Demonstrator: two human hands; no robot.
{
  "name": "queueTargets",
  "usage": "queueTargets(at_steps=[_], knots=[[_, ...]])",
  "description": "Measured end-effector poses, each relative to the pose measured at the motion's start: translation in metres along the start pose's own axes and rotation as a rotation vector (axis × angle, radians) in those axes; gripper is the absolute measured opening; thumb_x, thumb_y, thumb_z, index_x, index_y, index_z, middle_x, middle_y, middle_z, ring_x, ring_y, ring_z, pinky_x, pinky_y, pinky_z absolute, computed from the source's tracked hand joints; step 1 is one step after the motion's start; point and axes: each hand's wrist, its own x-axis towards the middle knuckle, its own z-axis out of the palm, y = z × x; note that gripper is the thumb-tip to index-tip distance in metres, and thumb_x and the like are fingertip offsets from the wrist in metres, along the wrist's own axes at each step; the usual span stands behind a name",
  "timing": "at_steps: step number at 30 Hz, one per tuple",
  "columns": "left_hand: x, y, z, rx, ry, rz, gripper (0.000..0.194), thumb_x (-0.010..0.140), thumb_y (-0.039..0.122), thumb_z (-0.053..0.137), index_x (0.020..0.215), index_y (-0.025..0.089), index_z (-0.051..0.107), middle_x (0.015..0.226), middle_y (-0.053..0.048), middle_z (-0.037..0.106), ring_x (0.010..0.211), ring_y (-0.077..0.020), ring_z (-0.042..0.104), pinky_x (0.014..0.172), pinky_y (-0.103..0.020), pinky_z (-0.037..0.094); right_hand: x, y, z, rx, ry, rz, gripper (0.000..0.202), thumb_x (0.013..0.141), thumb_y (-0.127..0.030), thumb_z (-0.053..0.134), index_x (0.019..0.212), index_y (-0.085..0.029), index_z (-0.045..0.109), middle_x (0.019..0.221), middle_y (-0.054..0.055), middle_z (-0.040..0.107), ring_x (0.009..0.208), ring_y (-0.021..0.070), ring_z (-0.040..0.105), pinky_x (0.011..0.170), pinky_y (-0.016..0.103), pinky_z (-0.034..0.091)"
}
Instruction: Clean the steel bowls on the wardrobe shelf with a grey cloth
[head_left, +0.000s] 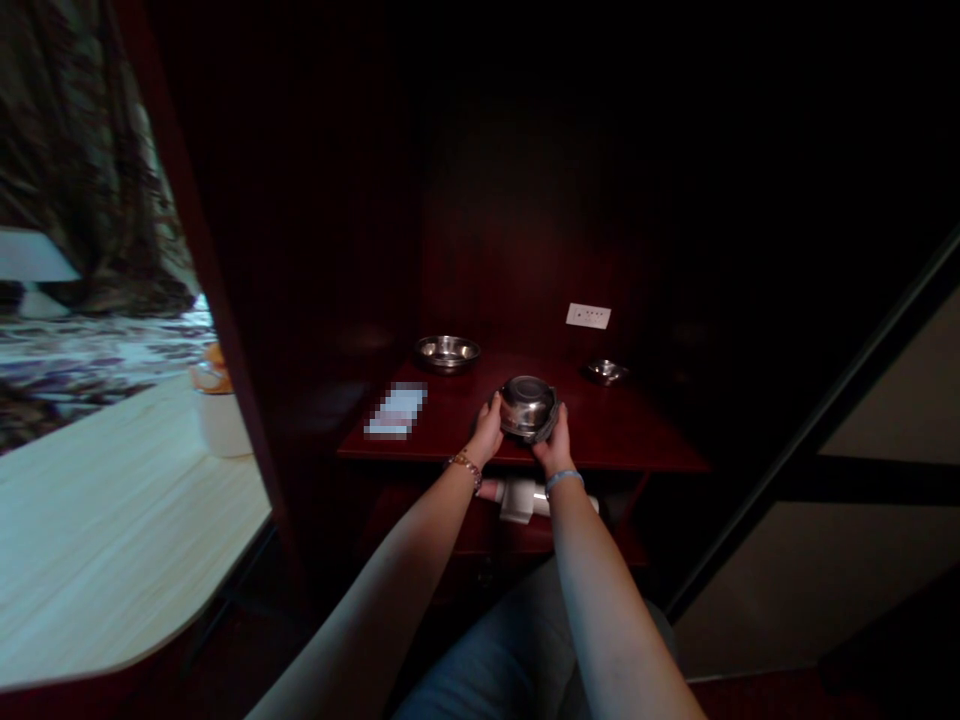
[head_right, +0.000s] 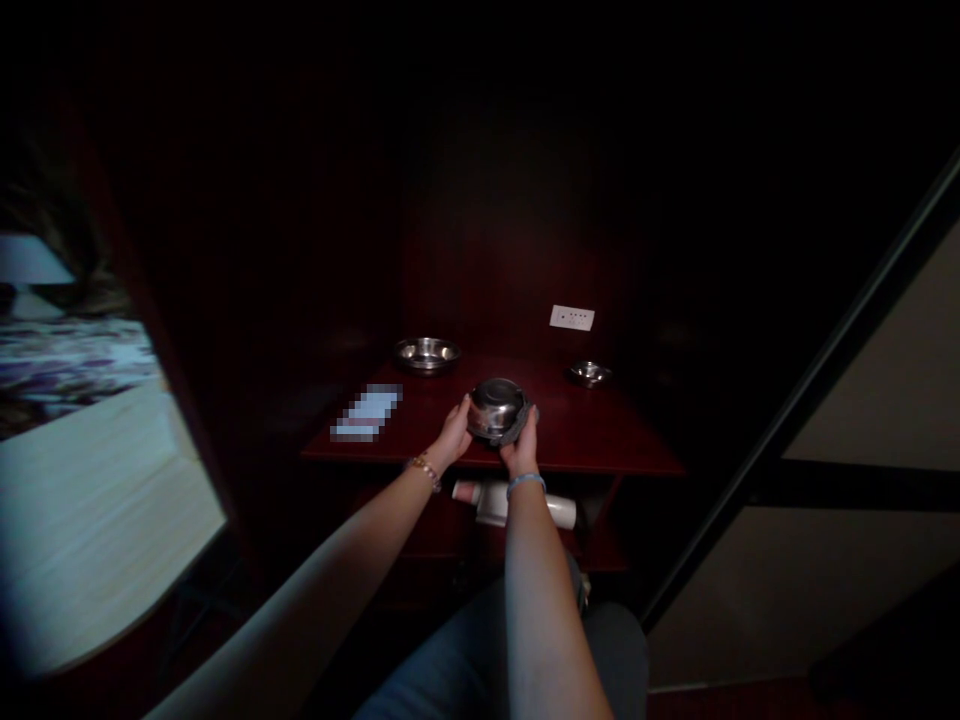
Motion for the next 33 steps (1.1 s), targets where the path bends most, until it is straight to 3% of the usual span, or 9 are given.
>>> queueTargets(at_steps=[10, 22, 33], knots=[[0.000, 0.000, -0.001, 0.012, 0.033, 0.034, 0.022, 0.089, 0.039, 0.066, 0.088, 0.017, 0.063, 0.085, -0.005, 0.072, 0.085, -0.0157, 0.069, 0.091, -0.031, 0.051, -0.003, -0.006, 0.008, 0.039, 0.039, 0.045, 0.048, 0.098, -0.051, 0.033, 0.108, -0.022, 0.069, 0.100, 0.000, 0.078, 0.099, 0.0154, 0.072, 0.109, 0.040, 0.045], [-0.002, 0.004, 0.003, -0.036, 0.051, 0.068, 0.019, 0.089, 0.035, 0.066, 0.088, 0.017, 0.062, 0.086, -0.003, 0.071, 0.081, -0.0137, 0.067, 0.087, -0.028, 0.051, -0.008, -0.010, 0.015, 0.053, 0.068, 0.060, 0.048, 0.099, -0.051, 0.034, 0.113, -0.019, 0.066, 0.104, 0.002, 0.077, 0.107, 0.0141, 0.069, 0.108, 0.039, 0.045], [0.002, 0.002, -0.002, -0.010, 0.024, 0.058, 0.023, 0.088, 0.040, 0.066, 0.092, 0.017, 0.062, 0.088, -0.005, 0.072, 0.086, -0.0157, 0.069, 0.088, -0.031, 0.052, -0.002, -0.003, 0.007, 0.038, 0.088, 0.002, 0.044, 0.097, -0.052, 0.041, 0.109, -0.020, 0.067, 0.103, 0.002, 0.078, 0.101, 0.0143, 0.071, 0.102, 0.037, 0.051]])
